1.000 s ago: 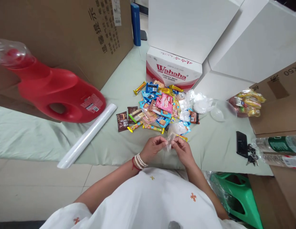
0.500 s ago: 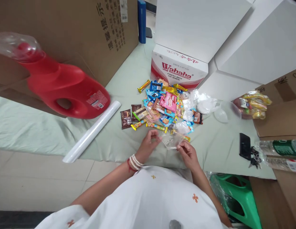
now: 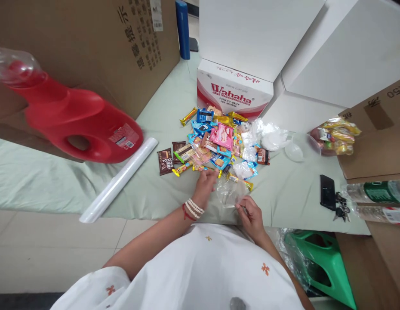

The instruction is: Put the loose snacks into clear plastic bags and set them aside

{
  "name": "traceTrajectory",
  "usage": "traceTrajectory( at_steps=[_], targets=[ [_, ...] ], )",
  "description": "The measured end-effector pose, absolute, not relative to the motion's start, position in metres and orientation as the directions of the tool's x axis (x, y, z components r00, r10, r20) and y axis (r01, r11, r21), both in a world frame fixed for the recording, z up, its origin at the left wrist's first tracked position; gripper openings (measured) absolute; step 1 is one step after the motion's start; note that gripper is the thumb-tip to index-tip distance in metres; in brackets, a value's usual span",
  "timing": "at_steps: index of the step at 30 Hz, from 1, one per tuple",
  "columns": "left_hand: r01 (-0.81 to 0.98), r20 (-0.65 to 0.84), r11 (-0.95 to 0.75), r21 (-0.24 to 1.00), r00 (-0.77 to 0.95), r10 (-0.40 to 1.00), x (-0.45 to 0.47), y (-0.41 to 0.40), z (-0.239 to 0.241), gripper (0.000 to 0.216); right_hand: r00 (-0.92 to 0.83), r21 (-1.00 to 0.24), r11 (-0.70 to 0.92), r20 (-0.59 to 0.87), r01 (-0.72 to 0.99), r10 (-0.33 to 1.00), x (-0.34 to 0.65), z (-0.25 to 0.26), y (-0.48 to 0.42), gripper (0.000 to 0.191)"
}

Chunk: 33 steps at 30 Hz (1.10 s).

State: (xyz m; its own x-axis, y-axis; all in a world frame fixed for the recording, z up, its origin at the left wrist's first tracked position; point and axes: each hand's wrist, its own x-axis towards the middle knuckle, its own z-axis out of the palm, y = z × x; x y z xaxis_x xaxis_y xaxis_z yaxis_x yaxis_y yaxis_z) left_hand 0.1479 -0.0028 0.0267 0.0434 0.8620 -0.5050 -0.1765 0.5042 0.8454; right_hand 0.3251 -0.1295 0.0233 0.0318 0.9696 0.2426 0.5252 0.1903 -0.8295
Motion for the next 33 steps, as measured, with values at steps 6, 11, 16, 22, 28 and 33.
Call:
traceTrajectory(
  at_steps=[6, 11, 16, 22, 28, 33],
  targets=[
    [-0.127, -0.465, 0.494, 0.86, 0.204, 0.861, 0.168, -0.014, 0.029, 0.052, -0.091, -0.803, 0.297, 0.293, 0.518, 0.952, 0.317, 0.032, -0.122, 0.015],
    [-0.196, -0.386, 0.421, 0.886, 0.192, 0.902, 0.174, -0.006, 0.041, 0.044, -0.189, -0.822, 0.286, 0.22, 0.492, 0.957, 0.32, 0.037, -0.118, 0.014],
    [-0.071, -0.156, 0.166, 0.984, 0.131, 0.979, 0.165, -0.013, 0.053, 0.049, 0.167, -0.969, 0.016, 0.059, 0.248, 0.984, 0.334, 0.042, -0.102, 0.024],
    [-0.142, -0.145, 0.158, 0.977, 0.097, 0.985, 0.163, -0.019, 0.051, 0.052, 0.016, -0.991, -0.026, -0.024, 0.132, 1.0, 0.308, 0.044, -0.071, 0.028],
    [-0.388, -0.329, 0.284, 0.877, -0.053, 0.943, 0.148, 0.0, 0.039, 0.053, 0.219, -0.986, -0.167, -0.161, 0.012, 0.962, 0.303, 0.031, -0.071, 0.03],
    [-0.535, -0.465, 0.349, 0.769, -0.094, 0.88, 0.128, 0.019, 0.042, 0.052, 0.331, -0.985, -0.163, -0.174, -0.063, 0.927, 0.318, 0.028, -0.074, 0.033]
  ],
)
